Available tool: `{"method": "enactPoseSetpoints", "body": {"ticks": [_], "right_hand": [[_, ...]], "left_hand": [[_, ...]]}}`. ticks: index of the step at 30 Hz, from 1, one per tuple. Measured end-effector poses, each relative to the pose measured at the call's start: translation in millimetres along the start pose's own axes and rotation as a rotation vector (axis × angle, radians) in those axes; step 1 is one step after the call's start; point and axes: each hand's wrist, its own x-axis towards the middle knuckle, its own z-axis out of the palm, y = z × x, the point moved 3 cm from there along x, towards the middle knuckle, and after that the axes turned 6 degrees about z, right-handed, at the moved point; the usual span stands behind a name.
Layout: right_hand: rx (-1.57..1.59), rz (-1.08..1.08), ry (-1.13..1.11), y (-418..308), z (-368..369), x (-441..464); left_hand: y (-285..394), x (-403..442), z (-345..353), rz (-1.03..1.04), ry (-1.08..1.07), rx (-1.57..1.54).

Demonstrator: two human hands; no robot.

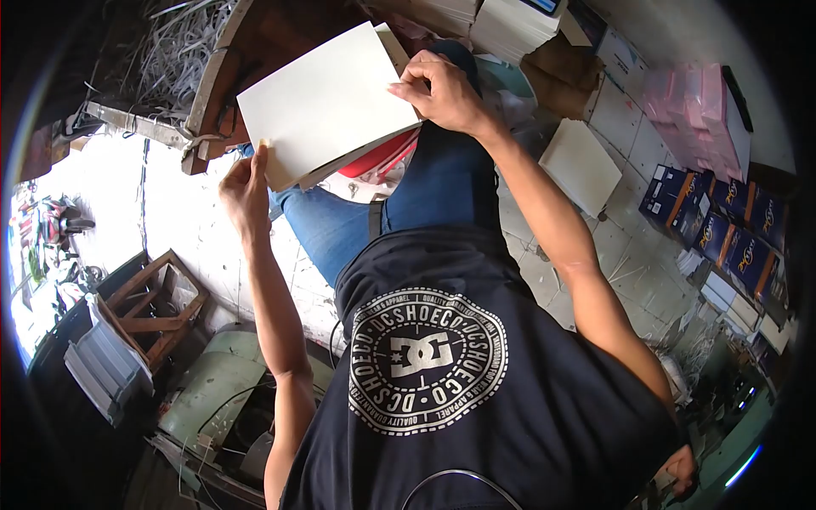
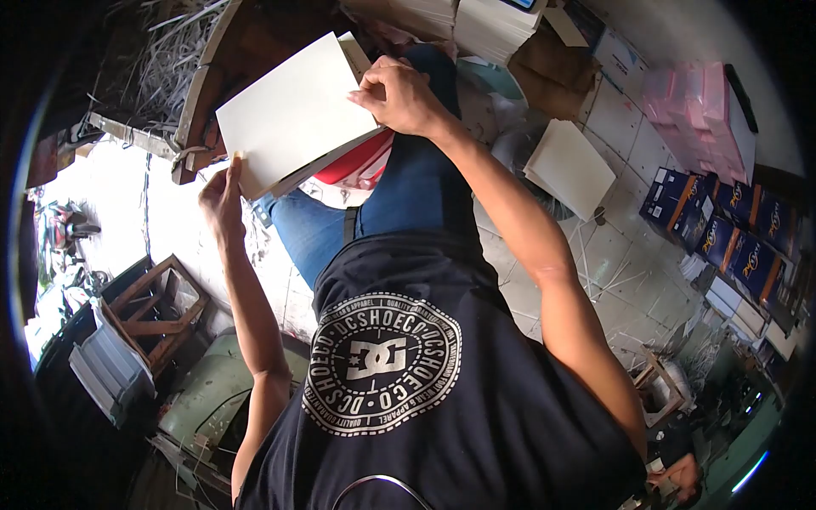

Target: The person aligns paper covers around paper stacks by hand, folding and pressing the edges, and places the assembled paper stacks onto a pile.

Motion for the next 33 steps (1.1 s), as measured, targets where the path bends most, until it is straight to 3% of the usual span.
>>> {"method": "enactPoseSetpoints", "body": {"ticks": [12, 16, 19, 20, 24, 27, 33], "right_hand": [[-0.049, -0.049, 0.038, -8, -3, -4], [-0.305, 0.079, 0.181, -26, -14, -24], [-0.207, 0.446, 0.030, -26, -17, -40], [-0.249, 0.366, 0.110, -32, -19, -42], [-0.188, 0.539, 0.048, -41, -18, -50], [0.095, 0.712, -0.105, -38, -6, -54], [0.476, 0.836, -0.036, -30, 11, -60]], "left_hand": [[3, -2, 3, 0.019, 0.009, 0.025], [0, -1, -1, 0.020, 0.003, 0.094], [3, -2, 1, 0.011, 0.039, 0.093], [6, -3, 1, -0.014, 0.030, 0.093], [5, -3, -1, -0.014, 0.037, 0.136], [1, -2, -1, 0.011, 0.032, 0.123], [3, -1, -4, 0.000, -0.007, 0.158]]}}
